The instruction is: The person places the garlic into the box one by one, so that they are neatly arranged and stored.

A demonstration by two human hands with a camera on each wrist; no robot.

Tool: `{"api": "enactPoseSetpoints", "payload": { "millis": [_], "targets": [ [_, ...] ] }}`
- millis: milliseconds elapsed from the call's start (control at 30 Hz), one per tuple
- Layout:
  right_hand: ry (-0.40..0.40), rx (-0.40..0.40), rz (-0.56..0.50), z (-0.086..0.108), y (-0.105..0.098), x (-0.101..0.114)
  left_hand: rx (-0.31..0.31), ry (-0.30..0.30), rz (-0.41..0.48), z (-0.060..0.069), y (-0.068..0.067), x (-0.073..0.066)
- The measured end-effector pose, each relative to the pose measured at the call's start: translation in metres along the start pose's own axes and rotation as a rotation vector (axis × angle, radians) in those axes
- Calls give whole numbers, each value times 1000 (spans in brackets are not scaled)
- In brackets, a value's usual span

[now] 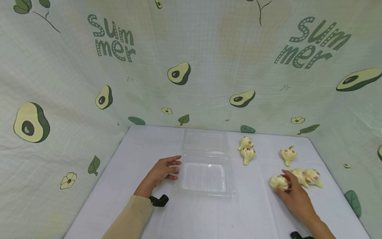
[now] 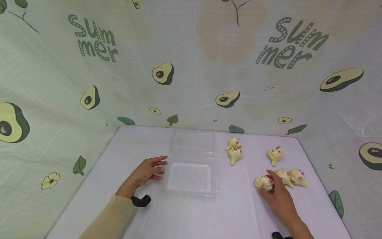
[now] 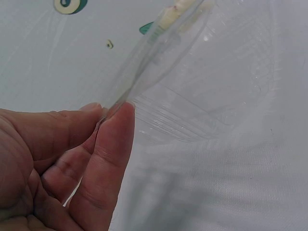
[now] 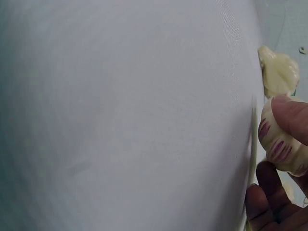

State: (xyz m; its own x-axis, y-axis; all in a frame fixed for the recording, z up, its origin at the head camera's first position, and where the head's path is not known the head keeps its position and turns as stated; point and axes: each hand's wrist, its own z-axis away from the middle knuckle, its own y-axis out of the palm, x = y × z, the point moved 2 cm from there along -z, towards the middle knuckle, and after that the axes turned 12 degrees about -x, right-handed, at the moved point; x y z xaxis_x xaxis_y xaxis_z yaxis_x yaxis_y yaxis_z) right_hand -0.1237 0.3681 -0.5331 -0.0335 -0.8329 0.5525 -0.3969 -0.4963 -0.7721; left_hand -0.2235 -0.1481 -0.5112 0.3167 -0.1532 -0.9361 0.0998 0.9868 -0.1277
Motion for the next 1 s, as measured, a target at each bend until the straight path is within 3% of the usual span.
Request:
{"api": "enactPoseSetpoints", "payload": {
  "millis": [267, 767, 1000],
  "targets": [
    [-48, -13, 13, 0, 2, 0, 5, 2, 0, 0, 0, 1],
    [154, 50, -70, -4, -1, 3, 18, 3, -5, -2, -1, 0],
    [162, -38, -87, -2, -2, 6, 12, -4, -6, -1, 0, -1]
  ]
}}
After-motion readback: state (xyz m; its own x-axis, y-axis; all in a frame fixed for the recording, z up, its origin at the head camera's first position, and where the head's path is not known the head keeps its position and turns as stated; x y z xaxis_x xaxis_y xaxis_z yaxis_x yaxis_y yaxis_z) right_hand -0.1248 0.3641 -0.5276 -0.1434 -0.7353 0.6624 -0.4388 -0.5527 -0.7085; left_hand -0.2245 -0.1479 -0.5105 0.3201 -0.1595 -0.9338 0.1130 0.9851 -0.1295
